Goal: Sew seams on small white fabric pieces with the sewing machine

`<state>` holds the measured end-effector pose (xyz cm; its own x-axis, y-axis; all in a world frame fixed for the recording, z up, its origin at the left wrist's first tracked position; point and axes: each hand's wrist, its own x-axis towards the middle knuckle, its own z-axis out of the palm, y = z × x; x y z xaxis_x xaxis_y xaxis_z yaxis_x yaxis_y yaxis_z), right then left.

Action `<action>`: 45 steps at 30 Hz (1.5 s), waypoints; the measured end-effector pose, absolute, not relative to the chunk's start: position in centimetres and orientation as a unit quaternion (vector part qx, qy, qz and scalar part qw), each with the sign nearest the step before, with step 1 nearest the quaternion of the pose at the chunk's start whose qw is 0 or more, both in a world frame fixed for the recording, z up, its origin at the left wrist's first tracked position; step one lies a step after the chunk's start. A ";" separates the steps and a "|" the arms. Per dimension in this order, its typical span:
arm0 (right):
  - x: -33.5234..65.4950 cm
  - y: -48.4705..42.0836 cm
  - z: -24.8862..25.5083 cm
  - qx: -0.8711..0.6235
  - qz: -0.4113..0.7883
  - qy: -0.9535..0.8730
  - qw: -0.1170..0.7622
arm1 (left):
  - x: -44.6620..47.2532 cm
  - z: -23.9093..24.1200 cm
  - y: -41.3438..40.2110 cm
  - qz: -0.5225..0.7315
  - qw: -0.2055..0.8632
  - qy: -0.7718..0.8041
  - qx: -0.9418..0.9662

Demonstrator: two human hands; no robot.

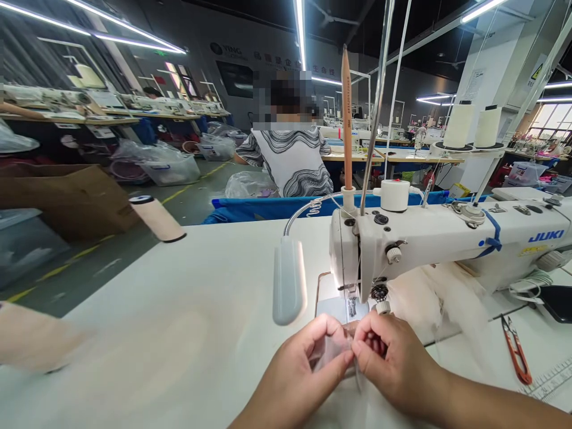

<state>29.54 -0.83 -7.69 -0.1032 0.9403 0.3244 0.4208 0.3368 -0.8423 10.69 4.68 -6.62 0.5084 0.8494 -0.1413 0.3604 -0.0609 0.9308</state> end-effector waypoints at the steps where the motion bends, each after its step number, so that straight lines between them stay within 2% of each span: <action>1: 29.6 -0.9 -7.8 -0.499 0.290 -0.684 0.446 | 10.6 -6.9 4.7 0.234 0.515 0.446 0.693; 8: 29.8 -0.7 -8.4 -0.514 0.248 -0.700 0.430 | 10.6 -6.9 4.9 0.215 0.542 0.438 0.684; 12: 29.7 -0.4 -8.9 -0.538 0.159 -0.728 0.395 | 11.0 -6.5 4.8 0.201 0.486 0.448 0.723; 15: 29.6 -0.2 -9.2 -0.569 0.123 -0.739 0.340 | 11.0 -7.0 4.8 0.206 0.370 0.414 0.806; 17: 29.5 -0.1 -9.3 -0.588 0.108 -0.739 0.310 | 10.9 -7.7 4.8 0.257 0.247 0.377 0.855; 20: 29.5 0.0 -9.5 -0.599 0.083 -0.739 0.296 | 10.6 -8.5 4.7 0.322 0.071 0.318 0.889; 22: 29.6 0.1 -9.6 -0.602 0.072 -0.736 0.300 | 10.3 -8.6 4.7 0.304 0.024 0.267 0.914; 28: 30.6 0.2 -9.6 -0.568 0.077 -0.760 0.306 | 10.1 -8.4 5.0 0.276 0.010 0.189 0.942; 32: 31.2 0.3 -10.1 -0.533 0.020 -0.794 0.291 | 10.1 -8.9 5.3 0.323 0.015 0.184 0.928; 38: 31.6 0.3 -10.5 -0.533 -0.054 -0.804 0.258 | 9.6 -8.1 5.6 0.275 0.019 0.207 0.939; 45: 31.6 0.5 -10.8 -0.550 -0.095 -0.796 0.235 | 10.2 -7.5 6.1 0.303 0.002 0.208 0.930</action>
